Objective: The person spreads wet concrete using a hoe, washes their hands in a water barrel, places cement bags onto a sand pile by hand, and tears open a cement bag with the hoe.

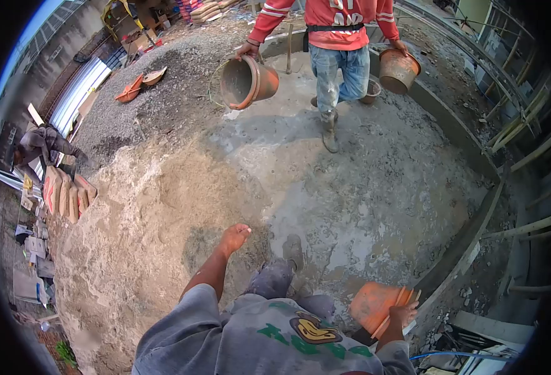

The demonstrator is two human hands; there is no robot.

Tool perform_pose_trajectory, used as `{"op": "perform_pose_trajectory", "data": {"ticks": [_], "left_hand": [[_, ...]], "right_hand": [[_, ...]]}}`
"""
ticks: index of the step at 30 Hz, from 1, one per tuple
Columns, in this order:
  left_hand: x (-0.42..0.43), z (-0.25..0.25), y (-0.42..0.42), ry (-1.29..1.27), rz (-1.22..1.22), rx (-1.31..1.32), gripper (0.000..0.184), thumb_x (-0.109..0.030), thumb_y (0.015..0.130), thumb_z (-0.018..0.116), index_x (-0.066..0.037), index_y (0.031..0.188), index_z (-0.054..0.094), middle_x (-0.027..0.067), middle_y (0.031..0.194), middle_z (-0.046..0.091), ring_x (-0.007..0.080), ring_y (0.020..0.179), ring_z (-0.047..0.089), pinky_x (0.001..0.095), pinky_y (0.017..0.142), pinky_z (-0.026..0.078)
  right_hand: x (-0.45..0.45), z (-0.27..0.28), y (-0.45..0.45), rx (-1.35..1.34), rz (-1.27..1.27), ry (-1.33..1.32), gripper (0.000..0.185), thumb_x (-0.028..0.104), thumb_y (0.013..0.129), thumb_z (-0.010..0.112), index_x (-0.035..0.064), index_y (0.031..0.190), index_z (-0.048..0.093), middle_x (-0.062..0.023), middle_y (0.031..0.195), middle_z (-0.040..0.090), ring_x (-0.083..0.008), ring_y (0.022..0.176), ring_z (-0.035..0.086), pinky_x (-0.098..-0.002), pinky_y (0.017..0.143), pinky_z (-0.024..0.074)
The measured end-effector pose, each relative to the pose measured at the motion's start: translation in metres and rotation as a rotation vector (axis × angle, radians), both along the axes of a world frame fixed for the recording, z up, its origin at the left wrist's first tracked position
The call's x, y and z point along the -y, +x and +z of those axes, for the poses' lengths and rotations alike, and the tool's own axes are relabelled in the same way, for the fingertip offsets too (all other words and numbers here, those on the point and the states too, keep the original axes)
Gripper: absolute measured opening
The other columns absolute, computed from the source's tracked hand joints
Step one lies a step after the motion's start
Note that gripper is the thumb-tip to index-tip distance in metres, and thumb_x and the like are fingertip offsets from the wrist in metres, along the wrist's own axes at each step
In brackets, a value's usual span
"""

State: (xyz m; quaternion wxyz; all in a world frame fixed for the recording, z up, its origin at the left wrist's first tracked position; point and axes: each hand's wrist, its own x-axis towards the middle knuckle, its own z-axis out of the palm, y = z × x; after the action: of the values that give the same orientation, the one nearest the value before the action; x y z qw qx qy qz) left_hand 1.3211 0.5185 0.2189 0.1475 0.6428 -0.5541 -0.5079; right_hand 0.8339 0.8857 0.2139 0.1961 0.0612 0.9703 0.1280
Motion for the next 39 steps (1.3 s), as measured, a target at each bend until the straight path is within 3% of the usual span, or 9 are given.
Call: {"op": "perform_pose_trajectory", "data": {"ticks": [7, 11, 15, 19, 27, 30, 33, 36, 39], "left_hand": [[-0.035, -0.148, 0.135, 0.152, 0.41, 0.293, 0.026, -0.029, 0.079, 0.057, -0.005, 0.078, 0.067, 0.015, 0.078, 0.066, 0.0298, 0.079, 0.063, 0.0402, 0.073, 0.048], [-0.005, -0.201, 0.147, 0.29, -0.049, 0.526, 0.022, -0.023, 0.081, 0.058, -0.002, 0.081, 0.066, 0.0097, 0.072, 0.064, 0.0221, 0.064, 0.06, 0.0357, 0.059, 0.047], [0.095, -0.125, 0.093, 0.304, 0.61, 0.012, 0.023, -0.02, 0.083, 0.059, 0.001, 0.091, 0.062, 0.0081, 0.075, 0.063, 0.0174, 0.059, 0.06, 0.0304, 0.056, 0.049], [0.209, -0.046, 0.089, 0.009, 0.57, -0.138, 0.038, -0.022, 0.084, 0.061, 0.004, 0.11, 0.056, 0.0103, 0.091, 0.063, 0.0147, 0.08, 0.06, 0.0279, 0.07, 0.05], [0.201, -0.003, 0.147, -0.158, 1.006, -0.162, 0.033, -0.02, 0.085, 0.058, 0.003, 0.107, 0.058, 0.0079, 0.092, 0.062, 0.0129, 0.08, 0.059, 0.0261, 0.068, 0.05], [0.122, -0.021, 0.148, -0.034, 1.352, -0.064, 0.028, -0.019, 0.085, 0.057, 0.0, 0.104, 0.061, 0.009, 0.083, 0.063, 0.0143, 0.077, 0.061, 0.0265, 0.067, 0.05], [0.039, -0.071, 0.109, 0.24, 1.627, 0.06, 0.021, -0.021, 0.08, 0.063, -0.004, 0.092, 0.065, 0.0115, 0.074, 0.064, 0.021, 0.074, 0.064, 0.0318, 0.065, 0.05], [-0.031, -0.123, 0.04, 0.352, 0.603, 0.885, 0.02, -0.023, 0.076, 0.066, -0.004, 0.082, 0.064, 0.0118, 0.076, 0.065, 0.025, 0.074, 0.065, 0.0366, 0.062, 0.049], [-0.027, -0.107, -0.017, 0.52, 1.441, 0.245, 0.02, -0.025, 0.078, 0.064, -0.005, 0.081, 0.064, 0.0094, 0.074, 0.064, 0.022, 0.07, 0.064, 0.0357, 0.06, 0.048]], "right_hand": [[0.166, 0.021, 0.01, -0.074, 0.378, 0.02, 0.097, 0.014, 0.068, 0.069, 0.0136, 0.14, 0.004, -0.0134, 0.123, 0.032, -0.0299, 0.116, 0.039, -0.0492, 0.09, 0.0398], [0.303, 0.006, 0.032, 0.029, 0.642, 0.06, 0.098, 0.014, 0.066, 0.069, 0.0093, 0.139, 0.003, -0.0166, 0.122, 0.031, -0.0331, 0.116, 0.035, -0.0521, 0.089, 0.0366], [0.474, -0.011, 0.08, 0.211, 1.059, 0.145, 0.102, 0.022, 0.067, 0.068, 0.0078, 0.141, -0.002, -0.0181, 0.125, 0.029, -0.0328, 0.116, 0.033, -0.0511, 0.089, 0.0344], [0.638, 0.007, 0.171, 0.265, 1.481, -0.016, 0.093, 0.021, 0.068, 0.067, 0.0103, 0.14, 0.009, -0.0181, 0.123, 0.034, -0.0358, 0.117, 0.037, -0.0526, 0.088, 0.0355], [0.961, 0.221, 0.321, -0.3, 1.803, -1.304, 0.07, 0.017, 0.072, 0.06, 0.0117, 0.135, 0.029, -0.0164, 0.128, 0.038, -0.033, 0.124, 0.032, -0.0519, 0.099, 0.0281], [1.01, 0.301, 0.348, -0.09, 1.708, -1.426, 0.062, 0.028, 0.075, 0.061, 0.0055, 0.128, 0.039, -0.0193, 0.125, 0.044, -0.0342, 0.118, 0.041, -0.046, 0.097, 0.0339], [1.003, 0.293, 0.355, 0.29, 1.835, -1.698, 0.05, 0.027, 0.077, 0.061, 0.0024, 0.119, 0.05, -0.0189, 0.115, 0.053, -0.0324, 0.108, 0.051, -0.0386, 0.092, 0.0403], [0.949, 0.219, 0.341, 0.731, 1.863, -1.522, 0.041, 0.021, 0.079, 0.061, 0.0026, 0.115, 0.051, -0.0165, 0.106, 0.058, -0.0252, 0.088, 0.059, -0.0355, 0.078, 0.0469], [0.921, 0.071, 0.293, 0.941, 1.913, -0.747, 0.051, 0.026, 0.073, 0.066, -0.0027, 0.113, 0.053, -0.0166, 0.097, 0.062, -0.0252, 0.089, 0.06, -0.0362, 0.078, 0.0468]]}}
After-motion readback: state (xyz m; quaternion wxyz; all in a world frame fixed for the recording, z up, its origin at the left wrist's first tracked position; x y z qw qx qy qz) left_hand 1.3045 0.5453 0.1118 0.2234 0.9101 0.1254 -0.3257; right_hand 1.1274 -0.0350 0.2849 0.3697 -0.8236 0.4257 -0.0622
